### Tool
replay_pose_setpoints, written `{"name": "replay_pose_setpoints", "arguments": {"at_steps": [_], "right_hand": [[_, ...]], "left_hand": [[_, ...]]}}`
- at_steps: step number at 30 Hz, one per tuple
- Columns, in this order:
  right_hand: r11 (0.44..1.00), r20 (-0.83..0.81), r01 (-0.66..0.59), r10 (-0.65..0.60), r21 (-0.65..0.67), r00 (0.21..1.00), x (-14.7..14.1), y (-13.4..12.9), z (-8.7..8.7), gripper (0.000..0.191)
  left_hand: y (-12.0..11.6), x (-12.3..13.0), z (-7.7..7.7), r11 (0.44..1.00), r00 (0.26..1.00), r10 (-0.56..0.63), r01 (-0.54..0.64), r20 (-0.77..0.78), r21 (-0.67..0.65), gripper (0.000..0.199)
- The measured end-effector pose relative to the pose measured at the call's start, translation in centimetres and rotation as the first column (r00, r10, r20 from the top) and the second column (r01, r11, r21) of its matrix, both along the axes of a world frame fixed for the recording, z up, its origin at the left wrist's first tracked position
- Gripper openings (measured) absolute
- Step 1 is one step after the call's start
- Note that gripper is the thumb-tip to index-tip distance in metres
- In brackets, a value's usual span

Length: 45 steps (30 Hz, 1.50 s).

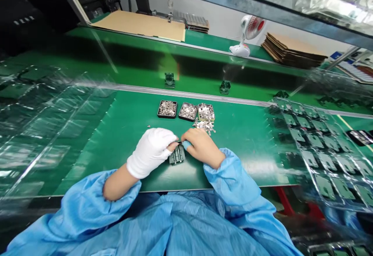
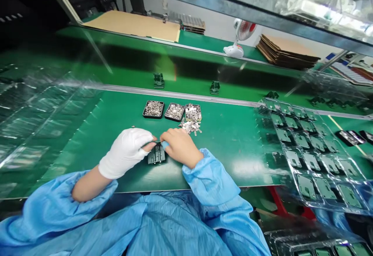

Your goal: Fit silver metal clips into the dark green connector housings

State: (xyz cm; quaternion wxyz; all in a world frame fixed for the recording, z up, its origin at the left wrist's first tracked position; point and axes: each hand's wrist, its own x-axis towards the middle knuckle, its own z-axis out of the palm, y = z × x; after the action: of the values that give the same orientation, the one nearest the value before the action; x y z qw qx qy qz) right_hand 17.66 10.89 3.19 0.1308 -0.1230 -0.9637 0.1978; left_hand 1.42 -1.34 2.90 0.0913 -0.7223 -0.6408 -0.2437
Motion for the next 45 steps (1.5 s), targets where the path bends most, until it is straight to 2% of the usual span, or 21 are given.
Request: {"name": "replay_pose_setpoints", "arguments": {"at_steps": [2, 4, 7, 9, 11, 14, 17, 20, 25, 45], "right_hand": [[1.000, 0.004, -0.018, 0.018, 0.007, 1.000, -0.5, -0.9, 0.4, 0.019], [0.991, -0.076, -0.021, 0.011, -0.133, 0.997, -0.9, -1.4, 0.2, 0.019], [0.904, -0.216, -0.019, -0.081, -0.426, 0.973, -1.1, -1.6, -0.6, 0.012], [0.859, -0.245, 0.017, -0.165, -0.511, 0.955, -1.2, -1.7, -1.2, 0.009], [0.866, -0.267, 0.054, -0.211, -0.496, 0.940, -1.3, -1.7, -1.6, 0.012], [0.906, -0.303, 0.044, -0.187, -0.421, 0.934, -1.3, -1.8, -2.2, 0.009], [0.927, -0.286, 0.029, -0.144, -0.373, 0.947, -1.4, -2.0, -2.9, 0.007], [0.942, -0.265, 0.030, -0.124, -0.333, 0.956, -1.4, -2.1, -3.3, 0.006], [0.958, -0.232, 0.048, -0.117, -0.283, 0.966, -1.4, -2.5, -3.3, 0.007], [0.961, -0.225, 0.096, -0.157, -0.258, 0.962, -1.4, -3.1, -3.3, 0.007]], "left_hand": [[0.3, 0.3, 0.3, 1.000, 0.999, 0.017, -0.017, -0.038, 0.012, 0.035], [0.2, 0.4, 0.3, 0.996, 0.997, 0.075, -0.076, 0.013, 0.039, 0.036], [-0.1, 0.3, -0.5, 0.989, 0.976, 0.146, -0.149, 0.161, 0.008, 0.037], [-0.3, 0.1, -1.1, 0.992, 0.950, 0.128, -0.121, 0.285, -0.042, 0.035], [-0.6, 0.0, -1.8, 0.993, 0.891, 0.116, -0.097, 0.439, -0.066, 0.029], [-0.9, -0.1, -2.7, 0.988, 0.767, 0.111, -0.015, 0.632, -0.155, 0.028], [-1.0, -0.2, -3.6, 0.957, 0.681, 0.133, 0.100, 0.720, -0.271, 0.028], [-1.0, -0.2, -4.0, 0.946, 0.639, 0.175, 0.103, 0.749, -0.309, 0.029], [-1.0, -0.1, -4.0, 0.938, 0.625, 0.197, 0.104, 0.755, -0.331, 0.029], [-1.0, 0.0, -3.9, 0.937, 0.630, 0.203, 0.098, 0.750, -0.335, 0.026]]}}
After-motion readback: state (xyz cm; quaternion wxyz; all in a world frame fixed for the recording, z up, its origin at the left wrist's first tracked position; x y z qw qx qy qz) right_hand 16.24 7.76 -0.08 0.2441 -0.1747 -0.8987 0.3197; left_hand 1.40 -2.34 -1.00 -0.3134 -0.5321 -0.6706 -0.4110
